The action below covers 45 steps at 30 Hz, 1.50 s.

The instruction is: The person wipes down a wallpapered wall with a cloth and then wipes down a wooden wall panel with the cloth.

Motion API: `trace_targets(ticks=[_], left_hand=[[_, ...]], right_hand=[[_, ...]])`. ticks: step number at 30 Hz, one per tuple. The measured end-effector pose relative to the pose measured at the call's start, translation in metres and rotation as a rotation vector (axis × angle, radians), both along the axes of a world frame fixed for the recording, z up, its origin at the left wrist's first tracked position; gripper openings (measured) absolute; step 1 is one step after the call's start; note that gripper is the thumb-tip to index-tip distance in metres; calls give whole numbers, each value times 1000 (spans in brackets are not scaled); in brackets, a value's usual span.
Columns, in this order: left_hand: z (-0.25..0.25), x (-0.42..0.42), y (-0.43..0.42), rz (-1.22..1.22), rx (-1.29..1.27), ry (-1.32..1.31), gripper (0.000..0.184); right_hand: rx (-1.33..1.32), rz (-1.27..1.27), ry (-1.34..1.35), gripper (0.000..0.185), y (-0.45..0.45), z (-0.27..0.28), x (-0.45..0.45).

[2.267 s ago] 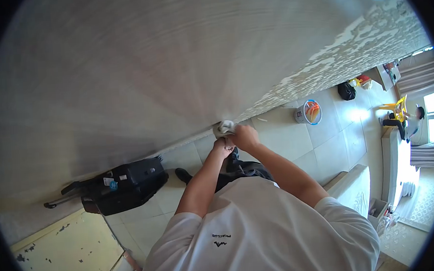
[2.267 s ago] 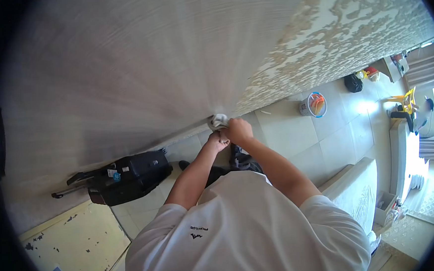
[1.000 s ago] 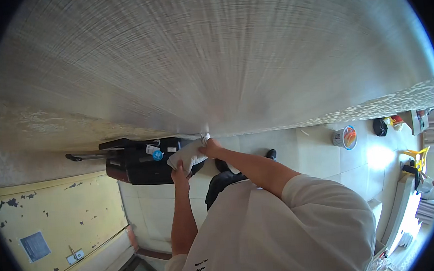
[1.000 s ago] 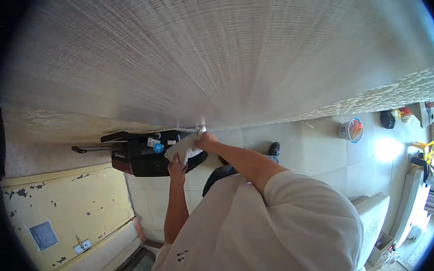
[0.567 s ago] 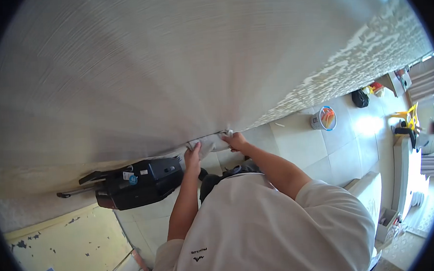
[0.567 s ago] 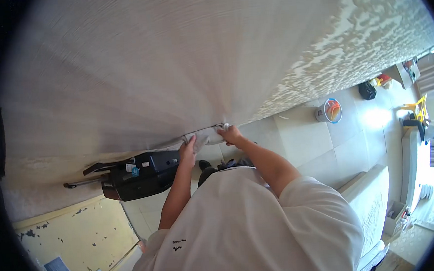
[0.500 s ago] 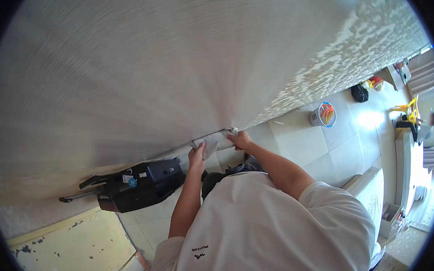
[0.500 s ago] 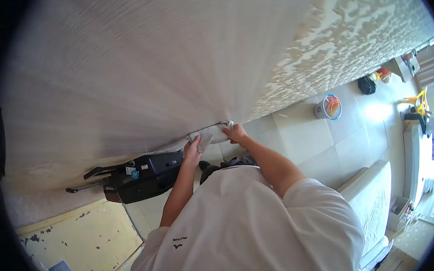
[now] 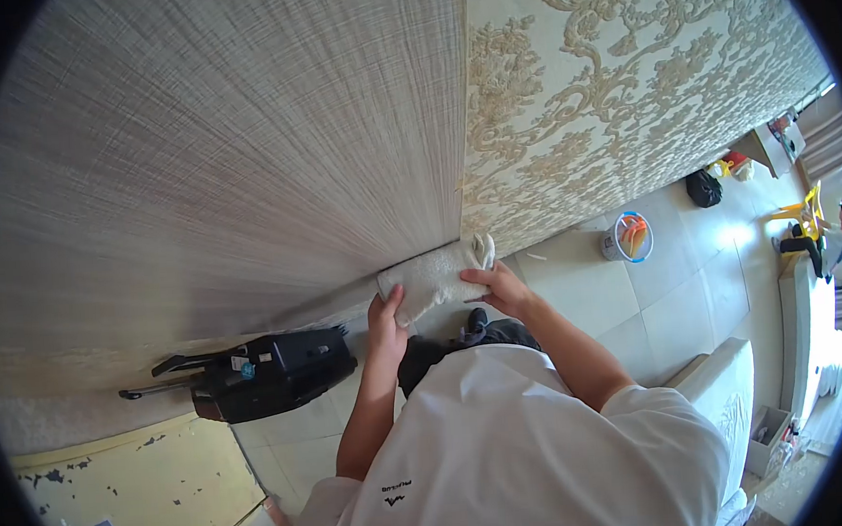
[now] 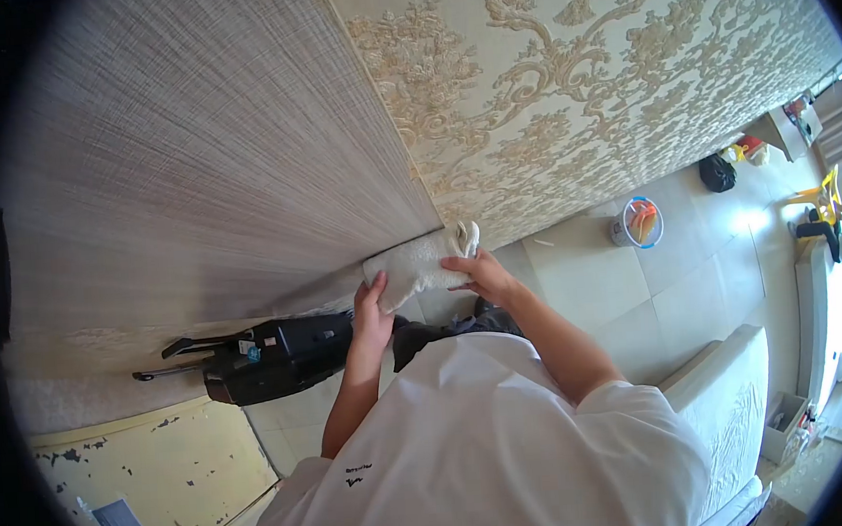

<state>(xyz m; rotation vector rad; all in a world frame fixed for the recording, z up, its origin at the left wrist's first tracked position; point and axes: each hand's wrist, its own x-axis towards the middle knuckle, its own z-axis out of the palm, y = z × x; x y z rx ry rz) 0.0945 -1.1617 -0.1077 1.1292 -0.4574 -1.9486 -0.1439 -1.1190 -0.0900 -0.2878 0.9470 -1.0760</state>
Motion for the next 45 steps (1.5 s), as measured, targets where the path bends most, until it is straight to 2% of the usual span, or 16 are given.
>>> trace_targets(ticks=[5, 10, 12, 13, 15, 18, 22, 24, 27, 30, 34, 35, 39, 42, 43, 45], left_hand=[[109, 7, 15, 73, -334, 1, 53], [146, 2, 16, 125, -667, 39, 55], [142, 0, 8, 179, -607, -228, 50], [139, -2, 6, 185, -612, -227, 50], [133, -5, 4, 117, -581, -453, 46], [105, -12, -8, 122, -476, -535, 45], [40, -17, -18, 117, -543, -609, 37], [7, -16, -16, 75, -556, -681, 36], [-41, -18, -9, 15, -525, -799, 37], [-74, -19, -6, -132, -211, -872, 52], [-105, -15, -5, -179, -83, -902, 62], [-111, -13, -4, -191, -12, -859, 65], [-113, -10, -2, -136, 19, -761, 67], [-93, 0, -11, -133, -72, -894, 62], [-69, -1, -11, -134, -72, -893, 62], [2, -7, -7, -50, -179, -714, 52]], right_hand=[[-262, 26, 123, 55, 5, 78, 8], [-544, -26, 312, 54, 2, 124, 6], [-428, 33, 464, 50, -5, 131, 4], [-435, 37, 466, 50, -8, 130, 7], [-513, -163, 537, 39, -14, 117, 16], [-401, -140, 564, 29, -16, 91, 16], [-392, -178, 686, 21, -22, 48, 17], [-192, 29, 808, 35, -19, 34, 10], [-129, 108, 919, 41, -18, -22, 9], [-16, 184, 1066, 50, -20, -72, 9], [106, 326, 1122, 55, -26, -98, 6], [201, 348, 1030, 56, -27, -102, 5], [253, 408, 861, 56, -28, -104, 4], [109, 312, 799, 49, -30, -58, 4], [110, 312, 799, 49, -28, -43, 3], [-187, 132, 873, 51, -25, -10, 2]])
